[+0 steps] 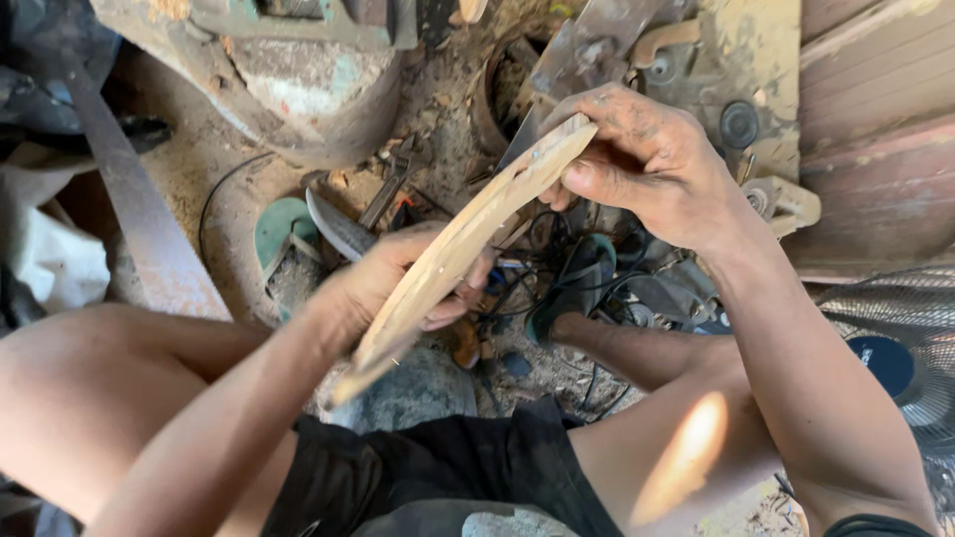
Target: The person assembles a curved wooden piece by inserting a metal pin, tightening it with pliers, and securing it with a power drill. They then use a bench grinder to smooth the edges of the wood.
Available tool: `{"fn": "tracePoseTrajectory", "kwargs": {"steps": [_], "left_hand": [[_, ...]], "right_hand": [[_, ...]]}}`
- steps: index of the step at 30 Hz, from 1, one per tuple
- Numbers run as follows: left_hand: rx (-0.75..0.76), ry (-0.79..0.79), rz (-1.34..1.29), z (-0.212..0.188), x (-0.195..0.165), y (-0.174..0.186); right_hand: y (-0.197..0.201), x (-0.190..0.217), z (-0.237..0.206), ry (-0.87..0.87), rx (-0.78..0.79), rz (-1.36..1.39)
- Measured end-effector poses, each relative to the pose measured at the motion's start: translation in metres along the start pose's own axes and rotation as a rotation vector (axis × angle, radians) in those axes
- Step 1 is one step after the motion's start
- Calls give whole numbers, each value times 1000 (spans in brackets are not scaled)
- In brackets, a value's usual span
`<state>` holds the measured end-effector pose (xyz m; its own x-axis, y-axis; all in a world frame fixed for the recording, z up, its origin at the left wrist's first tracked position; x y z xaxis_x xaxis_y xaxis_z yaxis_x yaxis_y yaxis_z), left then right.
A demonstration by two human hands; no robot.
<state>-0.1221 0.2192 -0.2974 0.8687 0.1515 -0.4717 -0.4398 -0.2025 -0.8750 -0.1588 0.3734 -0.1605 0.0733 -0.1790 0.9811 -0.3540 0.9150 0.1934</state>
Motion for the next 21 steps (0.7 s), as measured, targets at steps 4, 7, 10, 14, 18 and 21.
{"fn": "tracePoseTrajectory", "kwargs": {"steps": [4, 7, 10, 14, 18, 21], "left_hand": [[-158, 24, 365, -48, -34, 3], [-267, -118, 849, -78, -69, -6], [-346, -254, 1015, -84, -81, -10], [-365, -471, 727, -98, -100, -1], [-432, -429, 517, -115, -104, 9], [-444, -394, 411, -122, -101, 10]], "right_hand": [[-38, 10, 7, 93, 27, -83], [-56, 7, 8, 90, -5, -46], [-65, -18, 16, 47, -27, 65], [-93, -118, 36, -201, 40, -2], [-142, -247, 24, -539, 383, -794], [-162, -290, 14, -691, 305, -829]]}}
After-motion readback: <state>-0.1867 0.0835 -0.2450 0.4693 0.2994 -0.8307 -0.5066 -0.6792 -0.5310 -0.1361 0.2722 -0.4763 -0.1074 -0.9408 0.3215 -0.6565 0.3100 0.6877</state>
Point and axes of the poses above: each hand's wrist, its own z-axis towards the middle knuckle, its own y-axis out of the back of the hand, x = y × z, the point moved 9 cm from there along z, towards the middle knuckle, and after that the axes turned 1 degree about z, right-handed, at the moved point
